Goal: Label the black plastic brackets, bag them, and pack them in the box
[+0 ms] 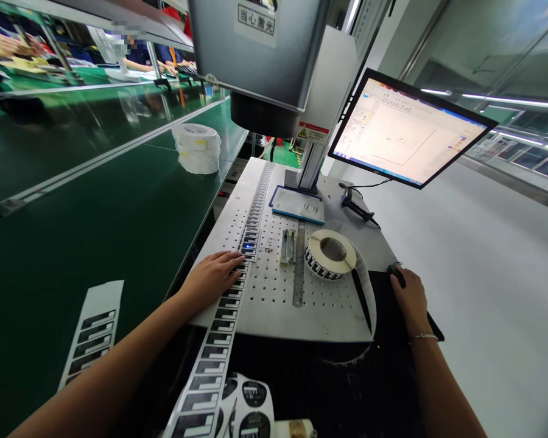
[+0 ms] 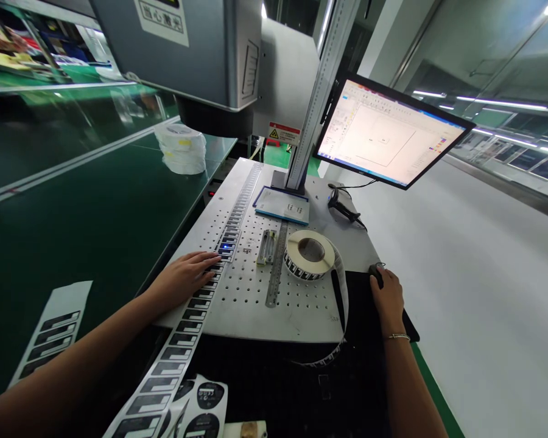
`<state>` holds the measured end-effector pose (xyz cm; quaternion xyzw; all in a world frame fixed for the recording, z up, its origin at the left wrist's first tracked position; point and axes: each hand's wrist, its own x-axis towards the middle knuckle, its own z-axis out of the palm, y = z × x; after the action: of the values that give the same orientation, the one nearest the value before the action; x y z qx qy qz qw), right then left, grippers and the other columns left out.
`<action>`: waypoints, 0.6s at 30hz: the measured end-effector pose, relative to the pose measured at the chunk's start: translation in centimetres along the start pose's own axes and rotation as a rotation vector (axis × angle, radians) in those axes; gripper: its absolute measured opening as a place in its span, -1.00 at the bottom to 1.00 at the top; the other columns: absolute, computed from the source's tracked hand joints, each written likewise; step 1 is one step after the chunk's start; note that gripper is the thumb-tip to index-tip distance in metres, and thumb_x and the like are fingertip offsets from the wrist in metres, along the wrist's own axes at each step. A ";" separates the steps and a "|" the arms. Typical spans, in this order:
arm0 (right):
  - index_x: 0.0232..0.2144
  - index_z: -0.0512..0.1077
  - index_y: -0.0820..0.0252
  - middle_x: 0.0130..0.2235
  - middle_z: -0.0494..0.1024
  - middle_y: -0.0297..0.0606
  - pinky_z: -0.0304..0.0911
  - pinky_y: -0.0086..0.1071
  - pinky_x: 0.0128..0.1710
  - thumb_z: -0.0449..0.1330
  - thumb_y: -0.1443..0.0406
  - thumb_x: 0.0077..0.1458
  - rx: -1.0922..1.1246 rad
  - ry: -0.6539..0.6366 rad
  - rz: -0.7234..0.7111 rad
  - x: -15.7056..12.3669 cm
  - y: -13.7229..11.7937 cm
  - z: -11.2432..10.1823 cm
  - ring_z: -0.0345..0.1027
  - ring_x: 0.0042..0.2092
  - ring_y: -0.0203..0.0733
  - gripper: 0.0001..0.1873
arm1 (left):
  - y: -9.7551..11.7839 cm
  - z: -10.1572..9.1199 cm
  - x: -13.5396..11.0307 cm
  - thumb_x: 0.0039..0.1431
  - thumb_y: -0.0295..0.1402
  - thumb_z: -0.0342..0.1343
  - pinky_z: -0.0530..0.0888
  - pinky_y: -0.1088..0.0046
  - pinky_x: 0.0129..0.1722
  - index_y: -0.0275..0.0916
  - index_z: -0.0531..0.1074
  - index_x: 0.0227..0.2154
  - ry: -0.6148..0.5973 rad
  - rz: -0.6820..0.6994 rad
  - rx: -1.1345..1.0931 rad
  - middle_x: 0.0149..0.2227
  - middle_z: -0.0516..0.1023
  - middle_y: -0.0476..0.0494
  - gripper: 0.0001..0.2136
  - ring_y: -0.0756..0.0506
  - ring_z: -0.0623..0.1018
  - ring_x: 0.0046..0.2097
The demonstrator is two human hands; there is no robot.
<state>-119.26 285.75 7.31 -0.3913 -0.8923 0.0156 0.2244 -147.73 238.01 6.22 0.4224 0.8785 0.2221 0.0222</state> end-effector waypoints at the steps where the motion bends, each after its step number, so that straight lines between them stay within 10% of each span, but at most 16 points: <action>1: 0.11 0.40 0.18 0.14 0.40 -0.02 0.16 -0.05 0.14 -0.03 0.00 0.16 0.000 0.000 -0.001 0.0 0.0 0.0 0.23 0.16 0.07 -0.40 | 0.1 -0.1 0.0 0.31 -0.13 -0.08 0.33 -0.01 0.25 -0.18 0.42 0.16 -0.005 -0.004 -0.001 0.21 0.43 -0.17 -0.54 -0.28 0.35 0.27; 18: 0.10 0.40 0.24 0.13 0.40 0.04 0.10 -0.10 0.17 -0.04 0.00 0.15 -0.006 -0.033 -0.024 0.1 -0.4 -0.6 0.20 0.18 0.10 -0.38 | 0.4 -0.3 0.1 0.30 -0.22 -0.03 0.31 0.09 0.27 -0.21 0.43 0.16 -0.002 0.020 0.032 0.20 0.44 -0.17 -0.58 -0.26 0.38 0.25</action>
<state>-119.32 285.43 8.00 -0.3810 -0.9005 0.0166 0.2087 -147.55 238.22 6.66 0.4318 0.8775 0.2080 0.0139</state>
